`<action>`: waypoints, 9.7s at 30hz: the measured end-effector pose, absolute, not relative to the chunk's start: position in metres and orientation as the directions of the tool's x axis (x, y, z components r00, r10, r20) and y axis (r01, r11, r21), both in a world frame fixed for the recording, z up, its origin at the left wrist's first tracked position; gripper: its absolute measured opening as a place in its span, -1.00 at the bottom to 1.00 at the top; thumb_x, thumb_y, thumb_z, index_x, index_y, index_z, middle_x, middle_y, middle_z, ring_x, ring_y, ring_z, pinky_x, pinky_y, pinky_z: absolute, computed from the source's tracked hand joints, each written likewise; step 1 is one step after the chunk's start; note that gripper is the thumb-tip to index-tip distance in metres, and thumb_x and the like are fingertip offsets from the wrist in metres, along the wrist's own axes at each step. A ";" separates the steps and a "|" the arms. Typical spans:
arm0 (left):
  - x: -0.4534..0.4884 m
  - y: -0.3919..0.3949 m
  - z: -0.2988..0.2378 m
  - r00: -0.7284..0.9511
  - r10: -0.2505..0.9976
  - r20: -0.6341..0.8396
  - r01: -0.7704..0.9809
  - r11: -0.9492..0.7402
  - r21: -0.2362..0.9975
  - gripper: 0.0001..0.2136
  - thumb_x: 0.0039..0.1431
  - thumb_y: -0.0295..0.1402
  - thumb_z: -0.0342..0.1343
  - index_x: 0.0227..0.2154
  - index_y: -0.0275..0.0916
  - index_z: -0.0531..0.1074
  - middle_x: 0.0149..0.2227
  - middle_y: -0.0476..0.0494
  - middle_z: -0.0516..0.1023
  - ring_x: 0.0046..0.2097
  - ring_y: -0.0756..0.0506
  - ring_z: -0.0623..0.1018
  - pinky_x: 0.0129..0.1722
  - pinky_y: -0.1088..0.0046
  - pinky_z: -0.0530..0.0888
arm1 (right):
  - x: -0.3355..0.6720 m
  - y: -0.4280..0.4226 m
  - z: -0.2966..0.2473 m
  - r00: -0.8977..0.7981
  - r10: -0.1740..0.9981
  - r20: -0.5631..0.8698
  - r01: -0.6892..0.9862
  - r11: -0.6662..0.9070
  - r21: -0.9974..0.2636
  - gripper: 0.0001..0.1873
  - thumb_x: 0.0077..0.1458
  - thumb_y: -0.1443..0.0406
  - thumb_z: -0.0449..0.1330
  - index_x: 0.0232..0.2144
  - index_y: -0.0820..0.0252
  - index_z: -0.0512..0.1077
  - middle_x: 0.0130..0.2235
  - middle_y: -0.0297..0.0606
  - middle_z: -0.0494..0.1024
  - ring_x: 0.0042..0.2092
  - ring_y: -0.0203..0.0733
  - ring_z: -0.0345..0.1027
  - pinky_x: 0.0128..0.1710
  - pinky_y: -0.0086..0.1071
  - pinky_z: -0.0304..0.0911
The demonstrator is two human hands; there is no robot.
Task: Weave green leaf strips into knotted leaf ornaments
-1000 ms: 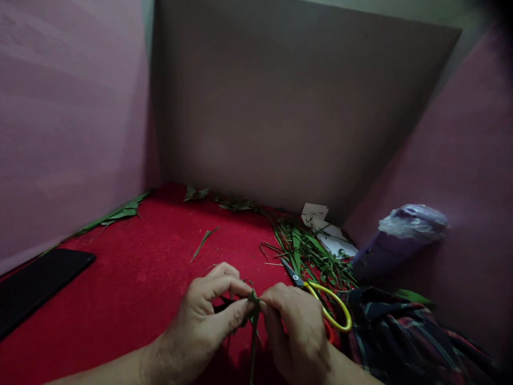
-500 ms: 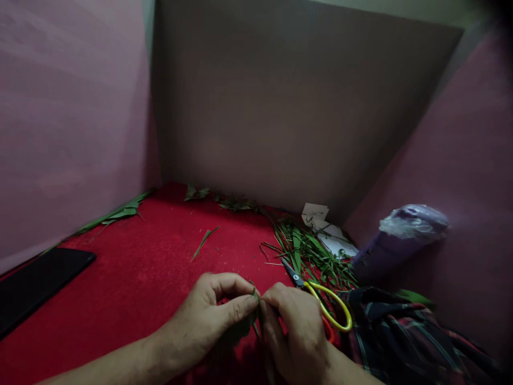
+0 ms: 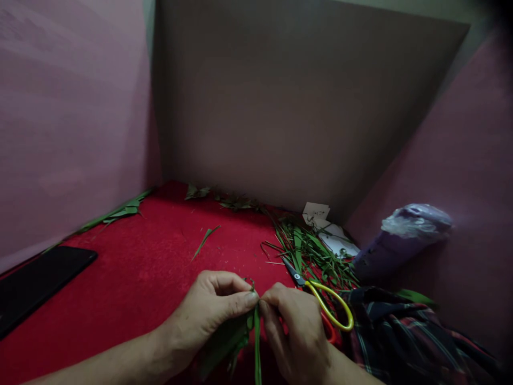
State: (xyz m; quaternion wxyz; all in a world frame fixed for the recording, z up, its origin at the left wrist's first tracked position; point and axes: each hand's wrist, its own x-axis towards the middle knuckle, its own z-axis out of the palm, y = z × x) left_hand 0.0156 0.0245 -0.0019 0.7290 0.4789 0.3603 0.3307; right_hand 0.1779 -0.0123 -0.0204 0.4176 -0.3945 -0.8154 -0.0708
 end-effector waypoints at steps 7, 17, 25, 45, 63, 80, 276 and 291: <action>0.015 0.026 -0.001 0.581 0.788 -0.201 -0.188 0.371 0.909 -0.66 0.02 -0.06 0.14 -0.53 -0.31 0.45 -0.58 0.00 0.45 -0.58 0.09 0.36 -0.59 0.61 0.26 | 0.180 -0.014 -0.020 -0.337 0.637 0.693 0.685 0.671 -0.284 -0.84 0.13 0.46 -0.03 -0.47 0.22 0.25 -0.57 -0.34 0.29 -0.57 -0.32 0.14 -0.53 -0.42 0.00; 0.016 0.027 -0.002 0.561 0.799 -0.215 -0.105 0.326 0.940 -0.70 -0.31 -0.28 0.39 -0.53 -0.34 0.45 -0.60 0.01 0.49 -0.57 0.07 0.41 -0.54 0.56 0.32 | 0.179 -0.013 -0.022 -0.326 0.625 0.709 0.699 0.665 -0.265 -0.85 0.12 0.46 -0.01 -0.47 0.21 0.24 -0.58 -0.36 0.29 -0.58 -0.33 0.14 -0.54 -0.42 -0.01; 0.016 0.026 -0.010 0.489 0.848 -0.205 -0.141 0.309 0.940 -0.77 -0.28 -0.34 0.36 -0.53 -0.34 0.49 -0.56 -0.04 0.53 -0.53 0.04 0.44 -0.49 0.52 0.32 | 0.179 -0.014 -0.023 -0.351 0.606 0.714 0.702 0.675 -0.228 -0.83 0.12 0.46 -0.01 -0.49 0.21 0.24 -0.59 -0.37 0.29 -0.59 -0.34 0.13 -0.55 -0.43 -0.01; 0.016 0.028 -0.005 0.461 0.870 -0.175 -0.091 0.242 0.966 -0.83 -0.24 -0.34 0.32 -0.57 -0.32 0.50 -0.61 0.04 0.46 -0.54 0.07 0.35 -0.49 0.53 0.26 | 0.177 -0.014 -0.024 -0.297 0.642 0.707 0.722 0.635 -0.273 -0.83 0.13 0.45 -0.03 -0.47 0.20 0.25 -0.58 -0.38 0.29 -0.59 -0.34 0.16 -0.55 -0.44 0.00; 0.017 0.026 -0.004 0.504 0.848 -0.162 -0.070 0.227 0.971 -0.73 -0.15 -0.20 0.29 -0.56 -0.35 0.46 -0.63 0.09 0.33 -0.56 0.09 0.26 -0.55 0.57 0.20 | 0.177 -0.014 -0.025 -0.323 0.637 0.700 0.685 0.668 -0.291 -0.84 0.13 0.45 -0.02 -0.48 0.21 0.25 -0.59 -0.38 0.28 -0.59 -0.34 0.14 -0.54 -0.43 0.00; 0.014 0.030 -0.004 0.441 0.889 -0.121 -0.053 0.160 0.986 -0.76 -0.05 -0.22 0.21 -0.53 -0.31 0.38 -0.62 0.12 0.27 -0.57 0.10 0.19 -0.58 0.59 0.14 | 0.179 -0.016 -0.022 -0.303 0.624 0.721 0.612 0.707 -0.354 -0.78 0.05 0.51 0.00 -0.23 0.25 0.30 -0.40 -0.23 0.44 -0.40 -0.23 0.33 -0.43 -0.37 0.21; 0.015 0.023 0.001 0.479 0.878 -0.022 0.154 -0.060 0.986 -0.92 -0.01 -0.44 0.05 -0.56 -0.27 0.37 -0.58 0.08 0.31 -0.52 0.06 0.29 -0.53 0.58 0.28 | 0.178 -0.010 -0.021 -0.271 0.651 0.709 0.635 0.674 -0.377 -0.79 0.04 0.50 0.08 -0.28 0.15 0.35 -0.21 -0.21 0.41 -0.15 -0.12 0.25 -0.14 -0.16 0.12; 0.016 0.022 0.000 0.468 0.883 -0.041 0.123 -0.018 0.992 -0.94 -0.07 -0.45 0.08 -0.59 -0.26 0.39 -0.60 0.06 0.33 -0.53 0.03 0.34 -0.52 0.55 0.31 | 0.179 -0.012 -0.017 -0.316 0.650 0.691 0.631 0.688 -0.359 -0.81 0.02 0.51 0.05 -0.34 0.16 0.27 -0.21 -0.23 0.42 -0.17 -0.13 0.25 -0.16 -0.16 0.08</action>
